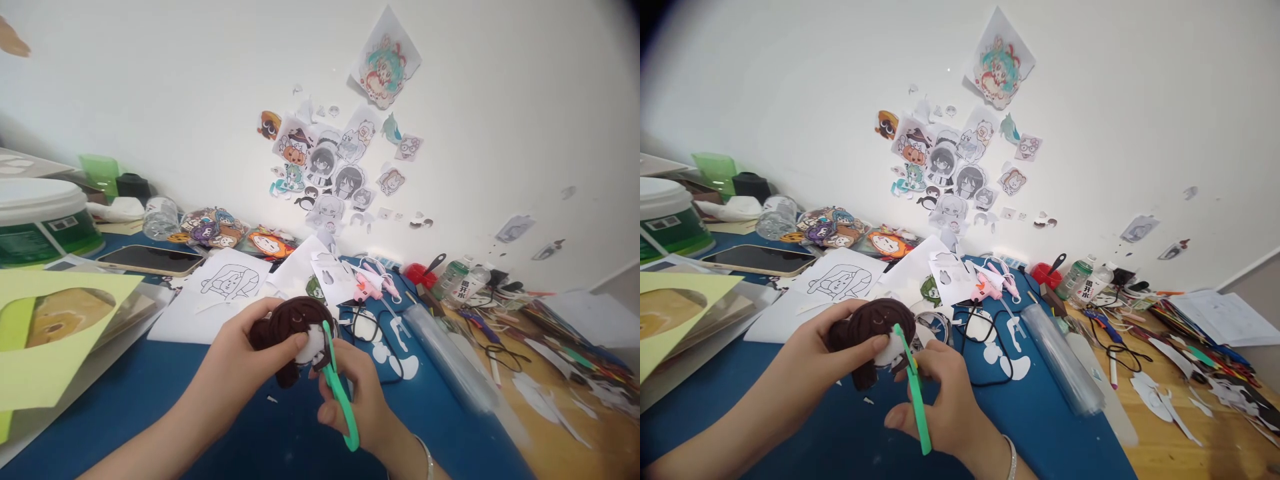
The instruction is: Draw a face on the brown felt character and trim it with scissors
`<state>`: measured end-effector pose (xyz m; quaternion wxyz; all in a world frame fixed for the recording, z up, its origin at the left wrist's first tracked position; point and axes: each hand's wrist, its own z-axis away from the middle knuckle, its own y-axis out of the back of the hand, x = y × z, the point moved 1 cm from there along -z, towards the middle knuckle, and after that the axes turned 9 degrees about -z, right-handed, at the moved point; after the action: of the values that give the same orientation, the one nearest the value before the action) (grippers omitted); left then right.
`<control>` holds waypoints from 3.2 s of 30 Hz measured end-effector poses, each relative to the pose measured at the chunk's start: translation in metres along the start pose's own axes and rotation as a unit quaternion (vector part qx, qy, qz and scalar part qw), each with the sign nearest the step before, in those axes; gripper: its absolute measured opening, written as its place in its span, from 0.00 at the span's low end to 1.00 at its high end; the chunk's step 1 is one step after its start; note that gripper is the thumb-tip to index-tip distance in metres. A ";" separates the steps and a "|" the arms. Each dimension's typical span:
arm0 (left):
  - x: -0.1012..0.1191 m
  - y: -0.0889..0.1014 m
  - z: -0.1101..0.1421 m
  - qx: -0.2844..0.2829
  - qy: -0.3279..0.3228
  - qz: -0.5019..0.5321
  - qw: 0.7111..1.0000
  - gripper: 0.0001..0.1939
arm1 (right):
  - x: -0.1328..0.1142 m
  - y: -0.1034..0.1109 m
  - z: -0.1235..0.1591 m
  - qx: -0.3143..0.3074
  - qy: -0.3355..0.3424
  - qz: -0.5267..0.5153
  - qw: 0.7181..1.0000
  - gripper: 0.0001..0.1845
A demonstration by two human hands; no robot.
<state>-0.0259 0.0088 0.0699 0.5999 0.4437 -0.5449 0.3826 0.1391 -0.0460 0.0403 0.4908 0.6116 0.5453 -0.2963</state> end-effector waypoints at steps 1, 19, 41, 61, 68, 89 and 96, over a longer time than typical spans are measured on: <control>-0.001 0.000 0.000 0.003 -0.003 0.005 1.000 0.17 | 0.000 -0.001 0.000 0.011 0.008 0.001 1.000 0.34; 0.001 -0.009 0.009 0.027 -0.006 0.025 0.999 0.14 | -0.001 -0.004 0.002 0.033 0.045 0.027 0.998 0.35; -0.010 -0.012 0.013 0.038 -0.014 0.044 0.998 0.16 | -0.003 -0.006 0.001 0.079 0.074 0.018 0.994 0.33; -0.014 -0.011 0.007 0.036 0.008 0.067 0.997 0.16 | 0.005 0.003 0.001 0.046 0.008 -0.102 0.994 0.31; 0.000 -0.002 0.004 0.031 -0.002 -0.002 1.000 0.16 | -0.014 0.007 -0.003 -0.040 0.018 0.004 0.999 0.34; 0.000 -0.001 -0.014 -0.039 0.005 -0.030 0.999 0.18 | 0.025 0.012 -0.012 0.087 -0.041 -0.172 0.980 0.18; -0.008 -0.002 -0.016 -0.090 0.011 0.010 0.996 0.22 | 0.040 0.007 -0.016 0.122 -0.035 -0.111 0.986 0.16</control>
<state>-0.0195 0.0236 0.0615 0.6397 0.3781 -0.5746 0.3431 0.1525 -0.0152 0.0122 0.3955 0.5920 0.5516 -0.4345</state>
